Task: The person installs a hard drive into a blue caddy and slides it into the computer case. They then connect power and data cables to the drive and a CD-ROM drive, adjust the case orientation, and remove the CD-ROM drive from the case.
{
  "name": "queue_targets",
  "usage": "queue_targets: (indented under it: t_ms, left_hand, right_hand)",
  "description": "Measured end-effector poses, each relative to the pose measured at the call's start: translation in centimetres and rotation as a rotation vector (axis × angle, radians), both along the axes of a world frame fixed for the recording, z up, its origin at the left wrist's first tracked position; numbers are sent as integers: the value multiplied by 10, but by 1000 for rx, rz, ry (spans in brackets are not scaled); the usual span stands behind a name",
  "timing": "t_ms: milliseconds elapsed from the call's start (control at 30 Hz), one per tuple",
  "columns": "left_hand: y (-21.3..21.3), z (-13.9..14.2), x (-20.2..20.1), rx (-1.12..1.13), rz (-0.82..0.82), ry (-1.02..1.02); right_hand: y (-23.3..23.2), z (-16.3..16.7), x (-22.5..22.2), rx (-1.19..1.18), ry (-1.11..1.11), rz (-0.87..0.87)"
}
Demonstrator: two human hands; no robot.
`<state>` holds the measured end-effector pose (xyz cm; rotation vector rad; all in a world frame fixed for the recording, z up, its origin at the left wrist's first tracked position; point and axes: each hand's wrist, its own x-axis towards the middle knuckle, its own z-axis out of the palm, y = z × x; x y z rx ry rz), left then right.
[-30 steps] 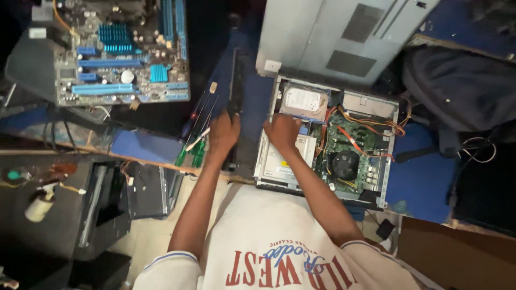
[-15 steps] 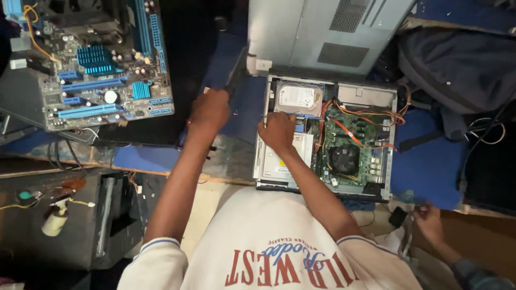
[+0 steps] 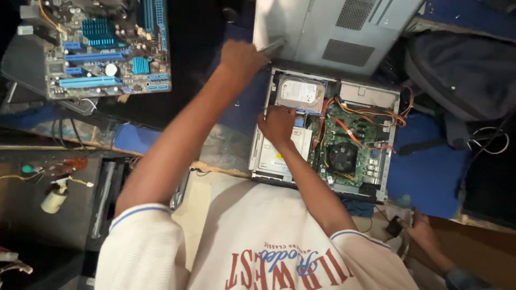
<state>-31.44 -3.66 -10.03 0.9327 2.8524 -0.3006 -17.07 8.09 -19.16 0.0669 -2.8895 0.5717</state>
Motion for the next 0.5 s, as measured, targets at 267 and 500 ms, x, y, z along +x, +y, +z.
queue_targets:
  t_ms: [267, 500]
  left_hand:
    - [75, 32, -65, -209, -199, 253]
    - [131, 44, -93, -182, -169, 145]
  right_hand:
    - [-5, 6, 0, -16, 21, 4]
    - [-9, 6, 2, -17, -7, -21]
